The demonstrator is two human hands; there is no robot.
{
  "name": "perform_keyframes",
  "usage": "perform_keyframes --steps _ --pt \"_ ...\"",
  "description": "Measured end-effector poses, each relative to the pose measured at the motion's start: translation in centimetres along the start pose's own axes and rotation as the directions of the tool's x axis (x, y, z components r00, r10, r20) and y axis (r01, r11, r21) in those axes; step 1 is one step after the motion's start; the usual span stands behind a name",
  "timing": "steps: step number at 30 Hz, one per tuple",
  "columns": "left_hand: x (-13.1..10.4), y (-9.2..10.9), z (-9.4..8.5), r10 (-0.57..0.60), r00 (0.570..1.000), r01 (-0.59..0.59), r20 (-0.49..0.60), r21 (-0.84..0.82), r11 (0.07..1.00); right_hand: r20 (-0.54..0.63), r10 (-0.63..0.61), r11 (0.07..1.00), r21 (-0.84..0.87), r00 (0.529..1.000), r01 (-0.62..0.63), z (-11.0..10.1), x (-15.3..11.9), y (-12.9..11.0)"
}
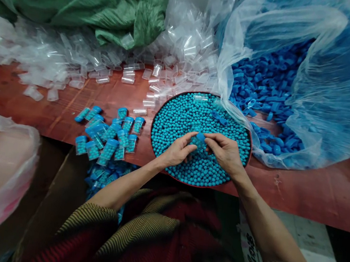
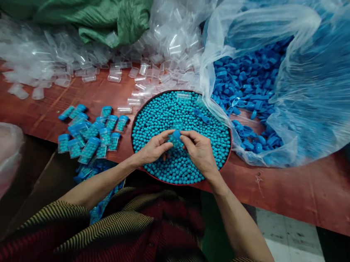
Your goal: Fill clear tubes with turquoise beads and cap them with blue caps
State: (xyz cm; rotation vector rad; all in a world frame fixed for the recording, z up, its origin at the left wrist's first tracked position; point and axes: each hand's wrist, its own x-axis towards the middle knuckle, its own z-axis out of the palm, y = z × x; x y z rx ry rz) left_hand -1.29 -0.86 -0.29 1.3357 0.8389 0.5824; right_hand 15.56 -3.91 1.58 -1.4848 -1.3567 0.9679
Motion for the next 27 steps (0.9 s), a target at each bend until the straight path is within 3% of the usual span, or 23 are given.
perform_keyframes --steps 9,13,21,24,27 --pt "-1.1 0.8 0.5 -0.031 0.998 0.029 -0.058 -0.033 0.999 0.051 -0.008 0.999 -0.053 0.999 0.01 0.1 -0.6 -0.3" --pt "-1.3 1.1 0.8 -0.007 0.996 0.003 -0.088 -0.055 0.998 -0.007 -0.138 0.983 -0.12 0.99 0.136 0.5 -0.9 -0.5" --pt "-1.0 1.2 1.8 0.027 0.973 -0.058 -0.227 -0.129 0.99 0.04 -0.27 0.951 -0.147 0.962 0.273 0.7 -1.5 -0.6" --pt "-1.1 1.2 1.1 -0.029 0.987 0.01 -0.161 -0.119 0.993 0.161 -0.254 0.957 -0.102 0.954 0.272 -0.4 -1.2 -0.2" --pt "-1.5 0.9 0.1 -0.071 0.997 0.07 -0.015 -0.062 0.996 0.306 -0.114 0.993 0.018 0.945 0.114 -1.7 -0.4 0.2"
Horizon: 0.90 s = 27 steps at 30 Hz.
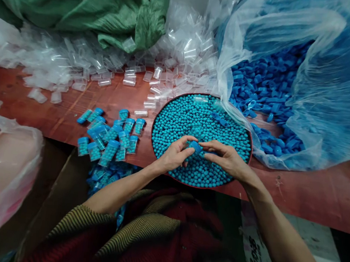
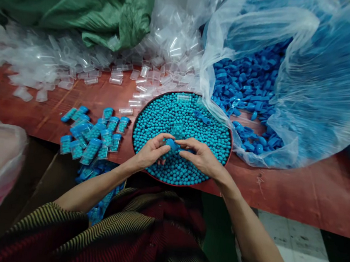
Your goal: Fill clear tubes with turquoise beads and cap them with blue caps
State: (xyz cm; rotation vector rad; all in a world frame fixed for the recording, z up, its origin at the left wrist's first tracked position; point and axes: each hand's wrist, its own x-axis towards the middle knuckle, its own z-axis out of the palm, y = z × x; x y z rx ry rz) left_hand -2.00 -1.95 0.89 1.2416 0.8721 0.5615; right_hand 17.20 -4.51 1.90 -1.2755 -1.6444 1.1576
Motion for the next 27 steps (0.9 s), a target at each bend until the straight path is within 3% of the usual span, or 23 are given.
perform_keyframes --steps 3,6,9,13,16,21,27 --pt "-0.3 -0.2 -0.4 0.001 0.999 -0.003 0.054 0.028 1.0 -0.049 0.153 0.973 0.183 0.987 -0.142 -0.2 0.5 0.3" --pt "-0.5 0.0 -0.2 0.041 0.999 -0.043 0.031 0.063 0.997 -0.178 0.184 0.96 0.245 0.967 -0.137 0.9 0.8 0.2" --pt "-0.6 0.3 0.3 0.083 0.996 -0.082 -0.021 0.06 0.995 -0.271 0.076 0.997 0.013 0.96 -0.075 2.3 0.5 -0.3" --pt "-0.8 0.6 0.9 0.15 0.98 -0.146 -0.129 0.037 0.989 -0.143 -0.15 0.917 -0.39 0.978 0.083 3.4 -0.6 -0.9" --pt "-0.9 0.9 1.1 0.198 0.973 -0.198 -0.122 0.005 0.98 -0.078 -0.244 0.808 -0.567 0.967 0.159 4.1 -1.1 -0.8" --pt "-1.1 1.2 1.6 0.188 0.98 -0.194 -0.072 -0.098 0.976 -0.124 -0.375 0.705 -0.682 0.919 0.196 4.9 -1.2 -0.3" --pt "-1.4 1.2 2.5 0.129 0.98 -0.155 -0.153 -0.173 0.973 -0.206 -0.421 0.71 -0.68 0.883 0.18 5.6 -1.2 0.1"
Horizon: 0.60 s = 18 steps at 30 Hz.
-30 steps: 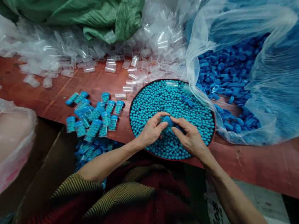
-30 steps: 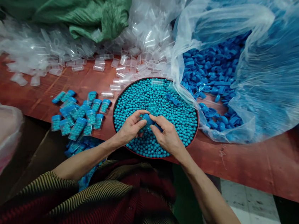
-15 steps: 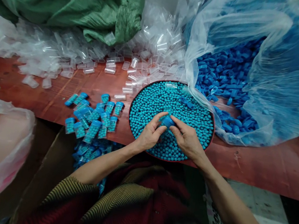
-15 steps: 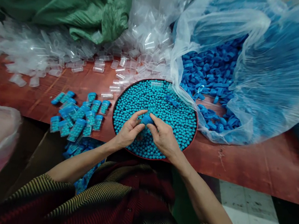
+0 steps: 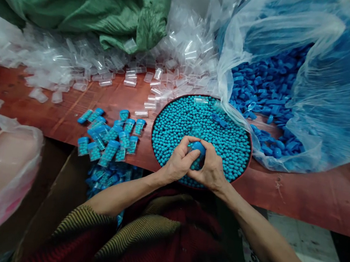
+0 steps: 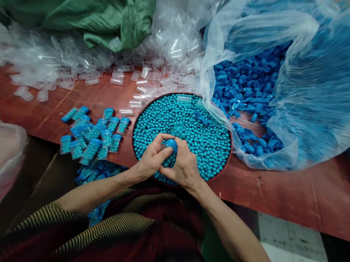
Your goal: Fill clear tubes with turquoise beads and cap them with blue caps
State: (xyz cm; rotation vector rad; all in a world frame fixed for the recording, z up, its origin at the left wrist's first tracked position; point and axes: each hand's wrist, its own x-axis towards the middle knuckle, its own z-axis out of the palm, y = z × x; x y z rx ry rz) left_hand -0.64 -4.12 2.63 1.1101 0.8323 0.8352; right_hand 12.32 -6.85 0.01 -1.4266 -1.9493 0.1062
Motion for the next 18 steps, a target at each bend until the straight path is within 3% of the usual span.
perform_keyframes --steps 6,8,10,12,14,16,18 --pt "-0.4 -0.2 0.0 -0.025 0.997 0.033 -0.069 0.126 0.991 -0.028 0.061 0.998 0.027 0.998 -0.06 1.5 -0.9 -0.8" --pt "-0.5 -0.3 -0.4 -0.01 0.997 0.027 -0.079 0.219 0.975 0.041 0.094 0.995 0.025 0.995 -0.095 1.6 -0.7 -1.4" --pt "-0.5 -0.3 -1.5 0.008 0.996 0.02 -0.087 0.318 0.948 0.21 0.097 0.995 -0.01 0.973 -0.097 1.1 -0.1 -1.8" --pt "-0.5 -0.1 -3.5 0.044 0.992 0.009 -0.117 0.418 0.908 0.389 0.049 0.998 -0.045 0.92 -0.034 0.2 1.0 -1.5" --pt "-0.7 0.3 -6.4 0.115 0.976 0.003 -0.186 0.535 0.845 0.45 0.035 0.997 -0.082 0.892 0.002 -0.9 2.4 -0.1" --pt "-1.1 1.0 -9.6 0.192 0.944 0.039 -0.269 0.668 0.743 0.349 0.143 0.981 -0.173 0.926 -0.086 -1.6 3.8 2.3" --pt "-1.4 1.7 -12.3 0.254 0.901 0.162 -0.352 0.816 0.555 0.208 0.248 0.941 -0.283 0.946 -0.185 -1.9 5.2 5.2"
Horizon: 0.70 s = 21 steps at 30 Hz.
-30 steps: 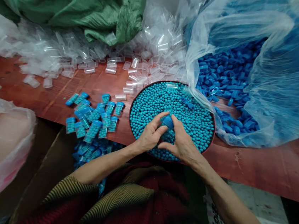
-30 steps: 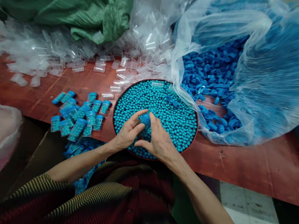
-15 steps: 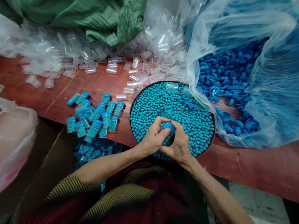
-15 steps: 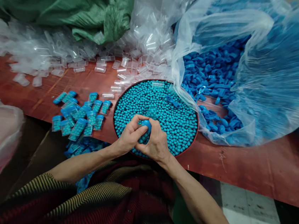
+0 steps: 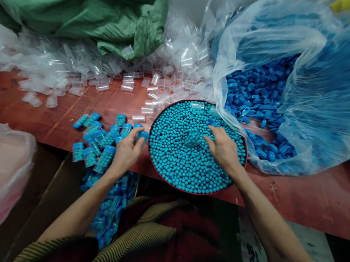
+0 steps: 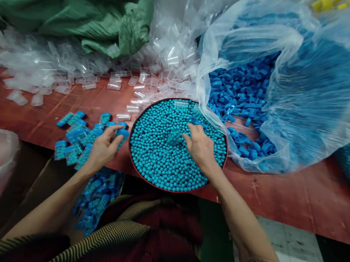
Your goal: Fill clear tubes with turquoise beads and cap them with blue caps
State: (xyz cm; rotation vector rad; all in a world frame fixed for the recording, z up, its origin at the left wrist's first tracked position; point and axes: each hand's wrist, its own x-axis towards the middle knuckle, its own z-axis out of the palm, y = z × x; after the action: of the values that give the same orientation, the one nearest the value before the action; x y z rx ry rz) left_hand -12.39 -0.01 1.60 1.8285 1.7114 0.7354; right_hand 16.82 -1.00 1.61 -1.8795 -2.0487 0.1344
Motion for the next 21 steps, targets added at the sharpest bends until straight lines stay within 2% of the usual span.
perform_keyframes --steps 3,5,7,10,14,17,21 --pt "0.5 -1.0 -1.2 0.026 0.988 0.03 -0.15 0.358 0.933 -0.064 0.04 0.992 -0.121 0.997 -0.047 1.0 2.8 2.9" --pt "0.5 -0.1 -0.4 0.084 0.977 0.011 -0.195 0.441 0.898 -0.072 0.026 0.983 -0.182 0.997 -0.038 1.8 4.0 3.9" --pt "0.3 1.7 1.3 0.148 0.98 -0.081 -0.135 0.408 0.909 -0.068 0.027 0.975 -0.22 0.997 -0.041 2.6 4.4 4.3" --pt "0.2 4.8 5.0 0.229 0.967 -0.25 0.114 0.235 0.939 -0.027 0.04 0.961 -0.271 0.999 -0.046 3.1 3.8 4.6" --pt "0.9 7.1 8.8 0.193 0.944 -0.243 0.266 0.169 0.955 0.028 0.052 0.944 -0.326 0.998 -0.04 2.5 2.1 4.7" --pt "1.3 7.4 9.9 0.182 0.937 -0.24 0.298 0.17 0.956 0.066 0.0 0.934 -0.357 0.998 0.024 1.8 0.8 4.0" --pt "1.2 7.5 10.1 0.207 0.928 -0.268 0.309 0.171 0.948 0.158 -0.095 0.923 -0.356 0.983 0.146 1.6 -0.9 2.2"
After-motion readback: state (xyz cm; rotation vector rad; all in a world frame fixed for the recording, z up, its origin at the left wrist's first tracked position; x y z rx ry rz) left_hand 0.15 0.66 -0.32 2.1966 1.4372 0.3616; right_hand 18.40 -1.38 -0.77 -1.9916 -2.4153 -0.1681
